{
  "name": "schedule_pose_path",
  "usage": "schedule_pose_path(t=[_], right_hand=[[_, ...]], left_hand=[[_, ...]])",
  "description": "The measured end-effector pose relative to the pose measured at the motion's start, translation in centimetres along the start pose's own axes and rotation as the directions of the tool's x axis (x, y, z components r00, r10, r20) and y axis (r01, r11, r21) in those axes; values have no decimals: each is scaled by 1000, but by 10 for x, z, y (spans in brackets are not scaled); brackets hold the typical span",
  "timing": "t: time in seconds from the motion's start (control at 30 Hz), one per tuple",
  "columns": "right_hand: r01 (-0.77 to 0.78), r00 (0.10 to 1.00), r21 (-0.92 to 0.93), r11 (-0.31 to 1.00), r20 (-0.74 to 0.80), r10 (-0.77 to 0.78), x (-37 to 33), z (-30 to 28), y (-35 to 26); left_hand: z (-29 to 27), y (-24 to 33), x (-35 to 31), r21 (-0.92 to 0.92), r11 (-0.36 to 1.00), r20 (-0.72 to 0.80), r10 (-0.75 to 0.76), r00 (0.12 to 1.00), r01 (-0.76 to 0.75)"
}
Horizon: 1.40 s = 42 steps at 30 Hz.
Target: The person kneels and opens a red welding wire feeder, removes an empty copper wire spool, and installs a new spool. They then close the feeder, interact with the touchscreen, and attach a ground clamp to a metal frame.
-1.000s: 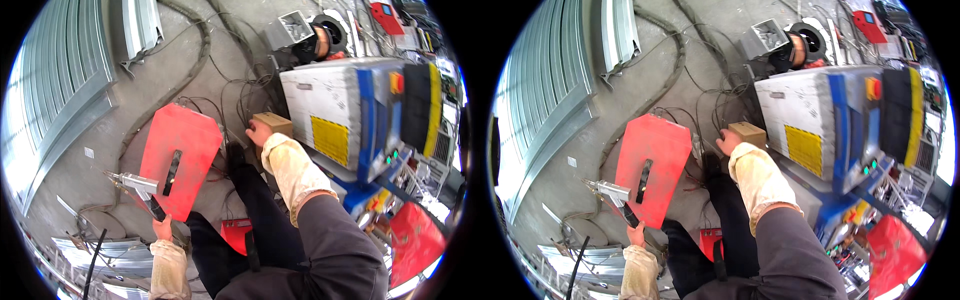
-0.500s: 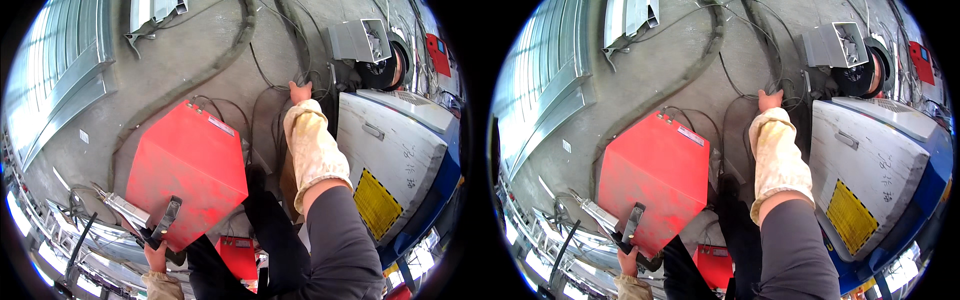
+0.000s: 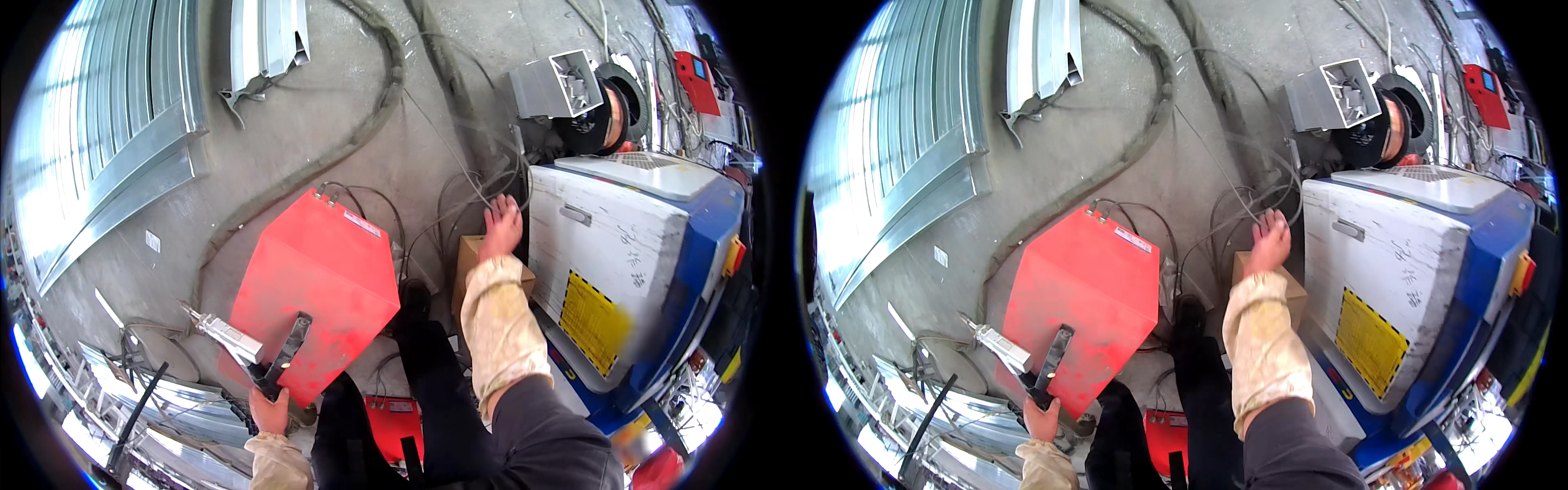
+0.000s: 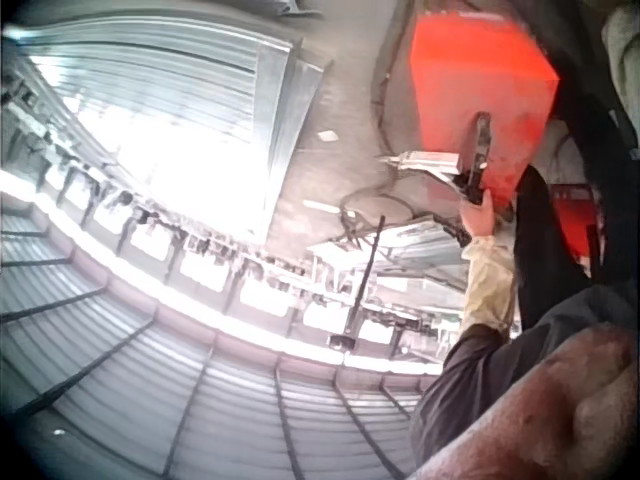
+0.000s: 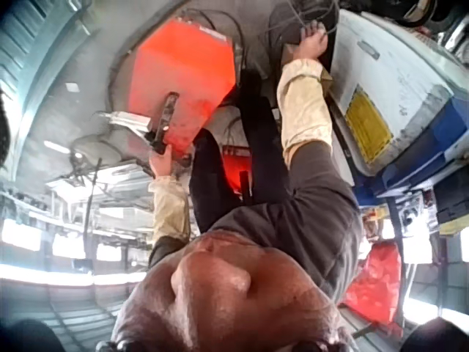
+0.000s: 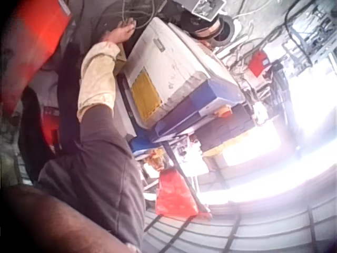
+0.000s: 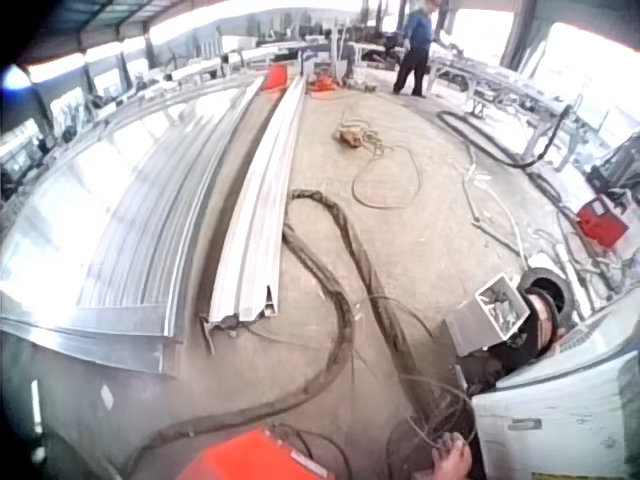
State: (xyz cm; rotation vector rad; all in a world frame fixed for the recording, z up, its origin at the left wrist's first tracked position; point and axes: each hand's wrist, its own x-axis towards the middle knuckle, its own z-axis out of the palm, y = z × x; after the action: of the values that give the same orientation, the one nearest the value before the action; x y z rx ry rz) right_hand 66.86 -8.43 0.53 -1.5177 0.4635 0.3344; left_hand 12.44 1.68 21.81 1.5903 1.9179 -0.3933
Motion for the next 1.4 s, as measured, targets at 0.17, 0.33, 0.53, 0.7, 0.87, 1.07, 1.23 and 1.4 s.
schedule_pose_path(t=[0.17, 0.33, 0.53, 0.7, 0.87, 1.07, 1.23, 1.4], right_hand=[[-11, 998, 193, 981, 63, -2, -135, -24, -127], [109, 939, 105, 988, 317, -137, -259, -69, -254], [237, 790, -420, 876, 608, 77, -441, -74, -336], [597, 484, -360, 717, 874, 35, -544, -9, -321], [792, 265, -255, 554, 962, 64, -599, 33, -279], [750, 166, -310, 585, 943, 287, -576, 10, -266], [712, 131, -367, 598, 907, 401, -516, -7, -270], [689, -15, -348, 635, 870, 493, -505, 14, -285]], left_hand=[[5, -46, 9, -23, 991, 53, 134, 990, -132], [-9, -36, 4, -165, 985, 206, 76, 976, -42], [-49, -60, -24, -101, 919, 82, 390, 917, -381], [-129, 15, -44, -493, 746, 240, 612, 754, -448], [-220, 151, -64, -824, 402, 544, 359, 759, 400], [-159, 138, -2, -722, 682, 205, 369, 906, -114], [-146, 127, -29, -686, 725, 154, 237, 959, -69], [-169, 147, -33, -633, 769, 173, 254, 952, -90]])
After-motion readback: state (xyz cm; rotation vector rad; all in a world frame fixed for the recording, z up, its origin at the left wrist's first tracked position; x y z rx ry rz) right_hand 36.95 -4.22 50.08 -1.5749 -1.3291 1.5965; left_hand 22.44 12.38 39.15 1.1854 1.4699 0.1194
